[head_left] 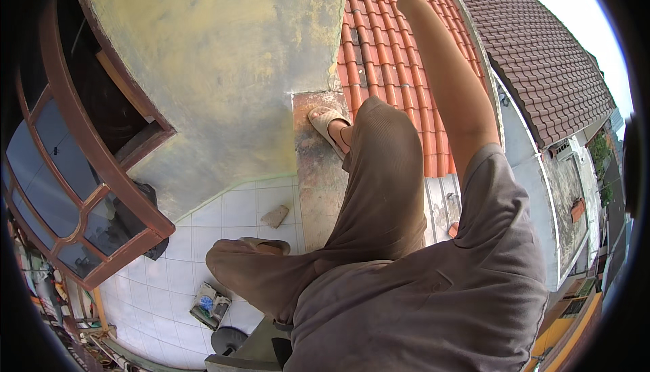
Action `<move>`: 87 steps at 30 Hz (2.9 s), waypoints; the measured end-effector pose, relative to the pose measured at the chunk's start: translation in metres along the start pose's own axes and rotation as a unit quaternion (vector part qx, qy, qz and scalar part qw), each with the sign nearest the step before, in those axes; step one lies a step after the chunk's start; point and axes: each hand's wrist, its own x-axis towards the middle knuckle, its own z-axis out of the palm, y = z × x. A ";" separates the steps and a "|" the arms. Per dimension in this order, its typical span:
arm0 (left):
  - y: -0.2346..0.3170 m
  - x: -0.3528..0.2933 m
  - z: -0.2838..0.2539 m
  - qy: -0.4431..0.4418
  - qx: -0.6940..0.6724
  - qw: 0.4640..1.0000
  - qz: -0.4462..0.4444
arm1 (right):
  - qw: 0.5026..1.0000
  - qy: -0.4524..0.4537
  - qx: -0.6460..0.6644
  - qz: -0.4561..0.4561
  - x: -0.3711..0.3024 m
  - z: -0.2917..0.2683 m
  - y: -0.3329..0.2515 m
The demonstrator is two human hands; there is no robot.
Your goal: The person scrapes a yellowish wall surface with a metal scraper, removing loose material along the edge near a tiled roof. The person repeatedly scrapes the same area and occasionally wipes the scraper on a nearby surface.
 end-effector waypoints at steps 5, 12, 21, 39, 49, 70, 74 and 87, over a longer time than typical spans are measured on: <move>-0.006 0.001 0.009 0.020 -0.024 0.999 -0.020 | 0.992 0.057 0.104 -0.046 0.036 0.075 -0.051; -0.014 0.006 0.025 0.045 -0.047 0.997 -0.048 | 0.988 0.128 -0.085 0.003 0.082 0.120 -0.027; -0.019 0.023 0.034 0.079 -0.059 0.992 -0.074 | 0.994 0.072 -0.009 0.078 0.140 0.107 0.001; -0.004 0.085 0.060 0.136 -0.080 0.982 -0.099 | 0.973 0.001 0.230 -0.027 0.160 0.135 0.074; 0.022 0.121 0.071 0.152 -0.093 0.978 -0.110 | 0.946 0.046 0.305 -0.099 0.137 0.153 0.087; 0.686 0.147 0.094 0.220 0.116 0.543 0.802 | 0.898 0.126 0.421 -0.015 0.125 0.147 0.138; 0.781 0.166 0.102 0.342 0.207 0.461 0.792 | 0.839 0.122 0.526 0.075 0.120 0.163 0.124; 0.689 0.240 0.158 0.399 0.229 0.494 0.738 | 0.910 -0.236 0.199 0.277 -0.093 0.053 0.289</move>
